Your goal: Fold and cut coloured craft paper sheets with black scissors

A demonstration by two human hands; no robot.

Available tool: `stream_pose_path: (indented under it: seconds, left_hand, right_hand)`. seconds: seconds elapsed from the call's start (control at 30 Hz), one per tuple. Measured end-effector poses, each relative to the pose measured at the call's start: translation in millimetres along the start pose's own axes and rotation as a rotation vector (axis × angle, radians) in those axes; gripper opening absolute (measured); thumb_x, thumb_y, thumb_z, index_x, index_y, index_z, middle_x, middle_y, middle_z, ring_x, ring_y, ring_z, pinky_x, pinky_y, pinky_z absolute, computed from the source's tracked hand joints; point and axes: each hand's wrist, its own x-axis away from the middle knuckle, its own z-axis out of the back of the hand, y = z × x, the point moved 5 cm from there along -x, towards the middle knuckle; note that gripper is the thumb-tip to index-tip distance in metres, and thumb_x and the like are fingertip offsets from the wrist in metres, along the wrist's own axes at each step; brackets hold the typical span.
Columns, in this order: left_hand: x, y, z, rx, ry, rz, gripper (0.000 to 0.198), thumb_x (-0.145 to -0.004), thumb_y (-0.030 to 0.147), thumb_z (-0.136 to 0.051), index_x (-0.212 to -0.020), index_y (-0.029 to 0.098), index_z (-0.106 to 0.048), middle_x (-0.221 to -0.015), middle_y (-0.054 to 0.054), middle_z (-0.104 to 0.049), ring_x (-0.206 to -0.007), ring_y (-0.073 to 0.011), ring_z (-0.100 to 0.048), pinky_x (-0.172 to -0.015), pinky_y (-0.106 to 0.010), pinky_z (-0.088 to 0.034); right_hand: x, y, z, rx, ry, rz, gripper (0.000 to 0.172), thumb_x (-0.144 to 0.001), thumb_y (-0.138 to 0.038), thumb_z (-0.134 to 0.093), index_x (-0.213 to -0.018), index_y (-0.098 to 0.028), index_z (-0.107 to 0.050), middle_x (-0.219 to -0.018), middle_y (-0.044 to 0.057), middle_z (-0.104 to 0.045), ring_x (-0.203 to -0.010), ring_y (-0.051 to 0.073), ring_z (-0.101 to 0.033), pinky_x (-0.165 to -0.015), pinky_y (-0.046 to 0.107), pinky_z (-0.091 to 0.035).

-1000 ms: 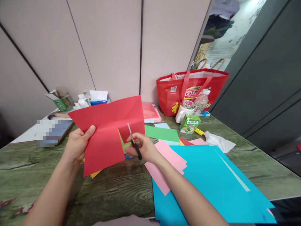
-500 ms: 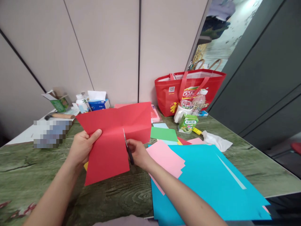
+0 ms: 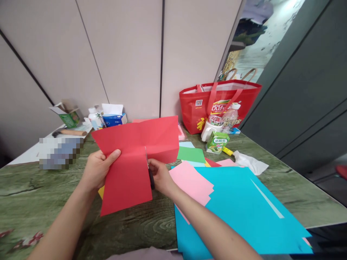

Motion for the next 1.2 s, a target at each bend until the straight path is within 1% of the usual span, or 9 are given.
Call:
stream_pose_path:
  seconds: [0.17, 0.4, 0.53, 0.67, 0.97, 1.2]
  left_hand:
    - [1.5, 2.6, 1.8, -0.062, 0.018, -0.071, 0.033, -0.06, 0.038, -0.074, -0.084, 0.016, -0.07, -0.081, -0.006, -0.073, -0.068, -0.02, -0.066, -0.058, -0.027, -0.052]
    - [2.1, 2.5, 2.8, -0.078, 0.021, -0.066, 0.034, -0.059, 0.039, -0.074, -0.084, 0.016, -0.07, -0.078, -0.006, -0.073, -0.065, -0.0206, -0.066, -0.056, -0.029, -0.052]
    - [0.8, 1.3, 4.9, -0.104, 0.016, -0.09, 0.03, -0.061, 0.039, -0.073, -0.08, 0.016, -0.07, -0.082, -0.006, -0.073, -0.065, -0.019, -0.065, -0.056, -0.028, -0.052]
    - [0.2, 0.6, 5.6, -0.123, 0.021, -0.101, 0.031, -0.062, 0.039, -0.073, -0.081, 0.016, -0.07, -0.086, -0.007, -0.072, -0.066, -0.0197, -0.065, -0.057, -0.028, -0.052]
    - [1.9, 2.9, 4.0, -0.115, 0.03, -0.085, 0.032, -0.059, 0.04, -0.074, -0.08, 0.016, -0.07, -0.075, -0.005, -0.072, -0.062, -0.0196, -0.065, -0.053, -0.028, -0.051]
    - [1.5, 2.5, 4.1, -0.112, 0.008, -0.109, 0.027, -0.062, 0.038, -0.073, -0.079, 0.018, -0.07, -0.077, -0.004, -0.072, -0.064, -0.018, -0.064, -0.055, -0.026, -0.052]
  right_hand:
    - [0.8, -2.7, -0.3, 0.024, 0.014, 0.058, 0.035, -0.058, -0.031, -0.078, -0.089, -0.022, -0.065, -0.088, 0.002, -0.07, -0.085, 0.022, -0.065, -0.073, 0.033, -0.053]
    - [1.1, 1.9, 1.6, 0.027, -0.008, 0.067, 0.037, -0.058, -0.032, -0.078, -0.091, -0.022, -0.065, -0.091, 0.003, -0.07, -0.09, 0.024, -0.063, -0.075, 0.033, -0.052]
    - [0.5, 2.6, 2.8, 0.037, -0.003, 0.083, 0.037, -0.059, -0.029, -0.078, -0.093, -0.022, -0.065, -0.092, 0.003, -0.069, -0.084, 0.021, -0.064, -0.075, 0.032, -0.051]
    - [0.4, 1.0, 2.1, 0.044, -0.002, 0.089, 0.038, -0.058, -0.029, -0.078, -0.094, -0.022, -0.065, -0.092, 0.003, -0.07, -0.083, 0.022, -0.064, -0.075, 0.033, -0.051]
    - [1.5, 2.5, 2.2, 0.059, 0.024, 0.092, 0.037, -0.058, -0.029, -0.078, -0.091, -0.022, -0.065, -0.09, 0.003, -0.07, -0.081, 0.022, -0.064, -0.074, 0.033, -0.051]
    - [1.6, 4.1, 3.4, 0.053, 0.042, 0.107, 0.035, -0.057, -0.027, -0.079, -0.089, -0.022, -0.065, -0.086, 0.002, -0.07, -0.077, 0.02, -0.064, -0.07, 0.031, -0.051]
